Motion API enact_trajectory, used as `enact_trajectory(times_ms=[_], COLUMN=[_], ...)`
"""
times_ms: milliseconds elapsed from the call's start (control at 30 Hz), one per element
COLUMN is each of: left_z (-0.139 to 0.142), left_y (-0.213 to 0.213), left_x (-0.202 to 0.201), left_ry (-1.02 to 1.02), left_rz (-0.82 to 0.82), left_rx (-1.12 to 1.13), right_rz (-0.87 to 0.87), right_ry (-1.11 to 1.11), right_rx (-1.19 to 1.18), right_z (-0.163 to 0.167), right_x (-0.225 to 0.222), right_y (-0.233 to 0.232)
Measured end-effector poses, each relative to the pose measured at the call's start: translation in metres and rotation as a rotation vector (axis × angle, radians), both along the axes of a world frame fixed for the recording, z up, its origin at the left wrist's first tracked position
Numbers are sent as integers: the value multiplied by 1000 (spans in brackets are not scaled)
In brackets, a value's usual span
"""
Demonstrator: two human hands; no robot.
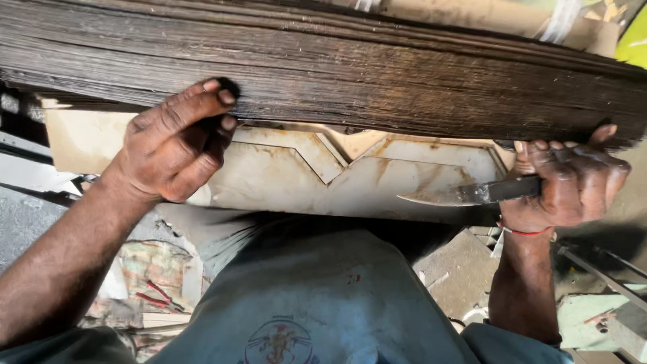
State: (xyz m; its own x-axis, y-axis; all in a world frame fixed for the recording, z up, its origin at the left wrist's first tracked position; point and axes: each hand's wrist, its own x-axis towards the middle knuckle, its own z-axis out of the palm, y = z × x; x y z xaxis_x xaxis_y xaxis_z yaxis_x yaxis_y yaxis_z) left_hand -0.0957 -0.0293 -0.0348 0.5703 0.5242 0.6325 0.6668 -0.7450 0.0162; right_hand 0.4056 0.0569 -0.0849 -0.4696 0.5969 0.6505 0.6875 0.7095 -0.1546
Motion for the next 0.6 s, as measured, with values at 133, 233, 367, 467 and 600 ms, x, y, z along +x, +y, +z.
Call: enact_trajectory(times_ms=[133, 233, 367, 467, 600], left_z=[-6, -13, -13, -2, 11], left_y=[-9, -9, -2, -4, -8], left_x=[-5, -7, -2, 7, 15], left_ry=[13, 22, -86, -16, -85], left_rz=[12, 1, -47, 106, 147], left_rx=[-39, -43, 44, 31, -35], right_rz=[21, 11, 21, 1, -37], right_ry=[-22, -16, 41, -2, -38], right_rx=[-13, -6, 23, -71, -68], right_z=[0, -6, -8, 3, 9], right_x=[1, 0, -1, -2, -17], right_y=[1, 4, 5, -1, -8])
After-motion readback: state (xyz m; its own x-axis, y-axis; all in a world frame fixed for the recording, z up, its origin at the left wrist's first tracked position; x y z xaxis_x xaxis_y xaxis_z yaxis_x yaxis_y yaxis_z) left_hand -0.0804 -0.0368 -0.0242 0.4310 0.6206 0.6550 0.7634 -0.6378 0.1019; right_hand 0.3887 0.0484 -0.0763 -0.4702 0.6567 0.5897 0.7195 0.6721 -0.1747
